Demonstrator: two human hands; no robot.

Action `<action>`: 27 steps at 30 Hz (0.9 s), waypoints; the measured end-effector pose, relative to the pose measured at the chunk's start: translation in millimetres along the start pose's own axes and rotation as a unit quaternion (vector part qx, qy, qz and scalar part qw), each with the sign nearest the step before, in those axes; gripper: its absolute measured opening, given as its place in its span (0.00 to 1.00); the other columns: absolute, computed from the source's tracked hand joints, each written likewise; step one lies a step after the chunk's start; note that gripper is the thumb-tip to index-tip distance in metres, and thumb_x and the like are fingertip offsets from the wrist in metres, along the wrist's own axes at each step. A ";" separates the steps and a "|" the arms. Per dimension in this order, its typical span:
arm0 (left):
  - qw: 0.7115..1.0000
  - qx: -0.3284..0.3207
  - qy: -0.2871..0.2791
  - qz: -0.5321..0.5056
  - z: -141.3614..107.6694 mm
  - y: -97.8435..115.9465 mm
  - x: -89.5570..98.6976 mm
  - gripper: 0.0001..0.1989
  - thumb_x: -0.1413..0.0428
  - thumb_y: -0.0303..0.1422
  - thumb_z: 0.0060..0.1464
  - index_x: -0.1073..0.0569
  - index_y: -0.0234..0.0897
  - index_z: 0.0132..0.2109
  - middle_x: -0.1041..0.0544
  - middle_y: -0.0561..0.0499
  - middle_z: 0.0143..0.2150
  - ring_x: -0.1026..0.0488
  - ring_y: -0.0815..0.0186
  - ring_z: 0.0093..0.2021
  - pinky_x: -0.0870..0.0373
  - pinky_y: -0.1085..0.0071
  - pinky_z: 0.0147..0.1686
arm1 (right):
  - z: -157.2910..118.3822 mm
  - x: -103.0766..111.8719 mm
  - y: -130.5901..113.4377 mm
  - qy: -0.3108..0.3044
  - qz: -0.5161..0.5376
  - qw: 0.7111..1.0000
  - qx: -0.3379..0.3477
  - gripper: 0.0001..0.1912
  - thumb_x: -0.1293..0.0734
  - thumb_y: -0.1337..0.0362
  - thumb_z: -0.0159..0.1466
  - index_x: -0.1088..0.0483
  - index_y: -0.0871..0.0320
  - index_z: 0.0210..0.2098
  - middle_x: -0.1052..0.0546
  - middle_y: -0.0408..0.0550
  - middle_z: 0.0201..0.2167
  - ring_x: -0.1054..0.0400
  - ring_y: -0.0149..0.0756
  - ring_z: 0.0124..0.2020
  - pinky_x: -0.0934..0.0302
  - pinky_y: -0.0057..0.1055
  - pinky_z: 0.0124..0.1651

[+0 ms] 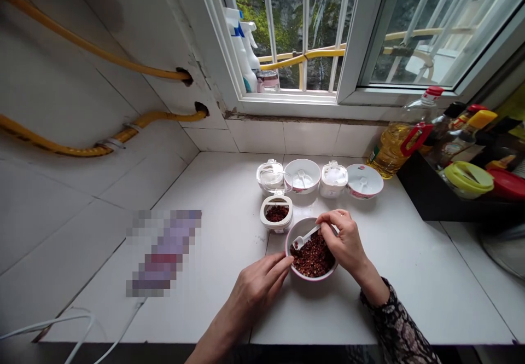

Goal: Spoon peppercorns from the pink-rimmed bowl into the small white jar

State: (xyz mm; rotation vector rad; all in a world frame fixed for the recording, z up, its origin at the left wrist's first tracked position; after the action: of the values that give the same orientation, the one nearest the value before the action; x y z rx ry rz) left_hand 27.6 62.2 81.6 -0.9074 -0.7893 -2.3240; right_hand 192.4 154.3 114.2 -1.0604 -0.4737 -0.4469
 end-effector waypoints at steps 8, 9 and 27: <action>1.000 -0.006 0.000 0.005 -0.2 -0.2 -0.3 0.16 0.54 0.21 0.63 0.31 0.35 0.54 0.21 0.44 0.44 0.22 0.64 0.41 0.23 0.71 0.38 | -1.7 7.1 33.9 0.024 0.174 0.967 -0.186 0.08 0.35 0.60 0.56 0.27 0.57 0.27 0.25 0.43 0.19 0.30 0.37 0.24 0.36 0.34 0.34; 1.000 -0.008 0.002 0.006 -0.2 -0.1 -0.1 0.16 0.54 0.21 0.63 0.31 0.35 0.54 0.21 0.44 0.44 0.22 0.64 0.41 0.23 0.71 0.38 | -1.2 7.0 35.1 0.025 0.186 0.964 -0.190 0.08 0.35 0.60 0.55 0.28 0.57 0.27 0.26 0.42 0.19 0.30 0.36 0.24 0.36 0.33 0.34; 1.000 -0.012 0.008 0.004 0.7 0.8 1.7 0.15 0.54 0.23 0.64 0.32 0.35 0.55 0.21 0.43 0.44 0.21 0.64 0.41 0.23 0.71 0.40 | -2.2 -10.9 -14.7 0.009 -0.070 0.995 0.076 0.09 0.39 0.70 0.61 0.28 0.54 0.29 0.22 0.43 0.26 0.30 0.38 0.32 0.42 0.41 0.50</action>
State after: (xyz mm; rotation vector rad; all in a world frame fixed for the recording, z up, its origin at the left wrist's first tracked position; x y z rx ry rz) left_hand 27.3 61.7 83.6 -0.8985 -0.7525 -2.3359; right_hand 175.6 147.4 117.7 -0.8794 -0.5595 -0.5356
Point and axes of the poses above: each hand's wrist, its own z-axis towards the middle knuckle, its own x-axis out of the back of the hand, y = z × x, the point moved 9 cm from there along z, towards the middle knuckle
